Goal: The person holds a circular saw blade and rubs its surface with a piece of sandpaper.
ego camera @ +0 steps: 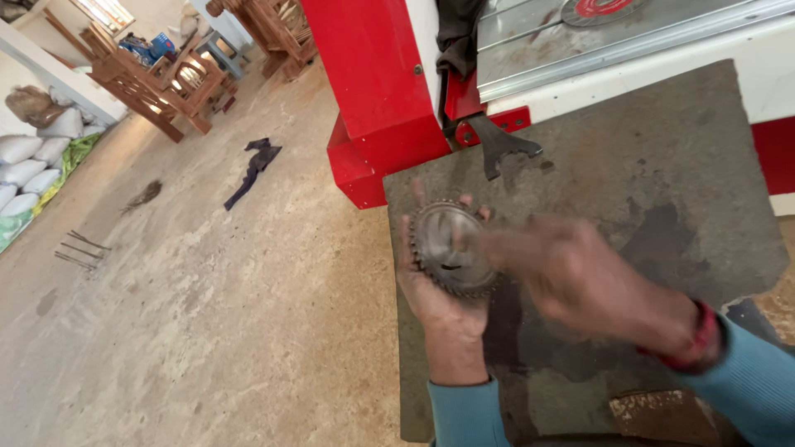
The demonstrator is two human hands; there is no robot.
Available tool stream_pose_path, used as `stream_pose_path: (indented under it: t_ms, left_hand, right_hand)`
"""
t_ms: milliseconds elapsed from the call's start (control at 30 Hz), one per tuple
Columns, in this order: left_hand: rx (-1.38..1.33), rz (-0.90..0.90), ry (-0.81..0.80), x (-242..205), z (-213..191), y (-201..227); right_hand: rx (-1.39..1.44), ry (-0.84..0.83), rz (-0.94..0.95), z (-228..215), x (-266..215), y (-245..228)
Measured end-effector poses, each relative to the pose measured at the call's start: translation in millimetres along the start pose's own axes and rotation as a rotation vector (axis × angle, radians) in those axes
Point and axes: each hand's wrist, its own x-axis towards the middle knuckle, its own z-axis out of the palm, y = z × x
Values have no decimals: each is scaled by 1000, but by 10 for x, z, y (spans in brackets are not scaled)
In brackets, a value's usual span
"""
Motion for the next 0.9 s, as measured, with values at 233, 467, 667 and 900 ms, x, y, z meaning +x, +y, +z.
stream_pose_path:
  t_ms: [233, 467, 667, 900]
  left_hand:
    - [135, 24, -249, 44, 6, 40]
    - [178, 44, 93, 14, 22, -75]
    - [135, 24, -59, 39, 72, -56]
    - [222, 8, 124, 7, 43, -17]
  right_hand:
    - [78, 244, -477, 137, 141, -383]
    - [95, 242, -383, -80, 146, -16]
    - [54, 256, -572, 19, 196, -286]
    - [88, 246, -547, 16, 118, 53]
